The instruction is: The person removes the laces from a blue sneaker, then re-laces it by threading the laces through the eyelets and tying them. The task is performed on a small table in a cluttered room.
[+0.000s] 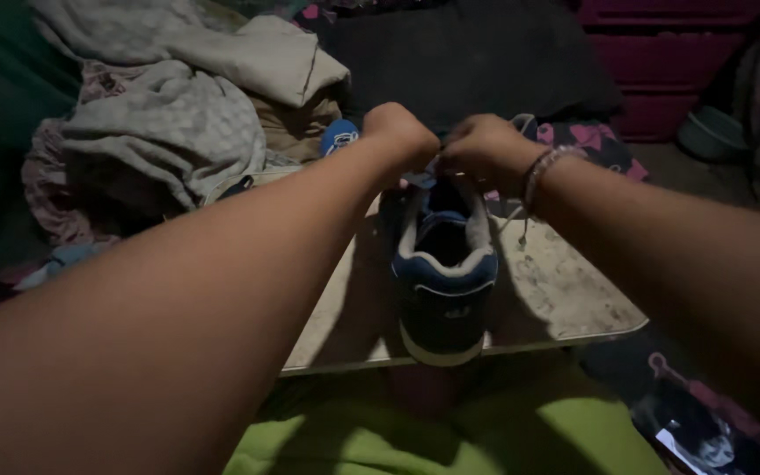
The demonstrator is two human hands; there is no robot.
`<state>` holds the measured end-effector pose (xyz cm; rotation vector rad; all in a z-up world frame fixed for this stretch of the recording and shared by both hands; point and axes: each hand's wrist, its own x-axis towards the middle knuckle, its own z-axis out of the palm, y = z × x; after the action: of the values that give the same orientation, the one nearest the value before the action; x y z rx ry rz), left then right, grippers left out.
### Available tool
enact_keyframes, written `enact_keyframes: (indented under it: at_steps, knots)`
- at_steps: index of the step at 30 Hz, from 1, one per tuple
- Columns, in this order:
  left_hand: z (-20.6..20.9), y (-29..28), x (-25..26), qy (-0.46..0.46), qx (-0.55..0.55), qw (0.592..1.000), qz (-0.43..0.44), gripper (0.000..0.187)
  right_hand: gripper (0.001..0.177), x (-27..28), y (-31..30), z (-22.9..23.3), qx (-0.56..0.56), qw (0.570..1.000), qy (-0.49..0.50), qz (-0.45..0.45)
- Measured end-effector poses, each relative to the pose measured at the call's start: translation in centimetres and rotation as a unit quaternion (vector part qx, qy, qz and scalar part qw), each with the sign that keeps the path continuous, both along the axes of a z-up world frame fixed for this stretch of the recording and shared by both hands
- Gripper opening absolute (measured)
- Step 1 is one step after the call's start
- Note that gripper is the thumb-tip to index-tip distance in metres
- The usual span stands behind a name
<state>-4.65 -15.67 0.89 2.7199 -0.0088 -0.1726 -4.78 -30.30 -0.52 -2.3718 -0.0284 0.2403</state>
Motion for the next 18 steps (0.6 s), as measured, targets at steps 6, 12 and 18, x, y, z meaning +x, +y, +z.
enact_keyframes:
  at_steps: [6, 12, 18]
  knots:
    - [-2.3, 3.6, -0.1, -0.046, -0.199, 0.966, 0.156, 0.027, 0.028, -1.2, 3.4, 1.4, -0.221, 0.956, -0.142, 0.129]
    - [-7.3, 17.0, -2.4, -0.092, 0.052, 0.969, 0.224, 0.019, 0.021, -3.5, 4.9, 1.2, -0.25, 0.956, -0.14, 0.061]
    - [-9.9, 23.3, -5.5, -0.1, 0.161, 0.97, 0.154, 0.02, 0.021, -4.2, 5.0, 0.9, -0.242, 0.956, -0.159, 0.042]
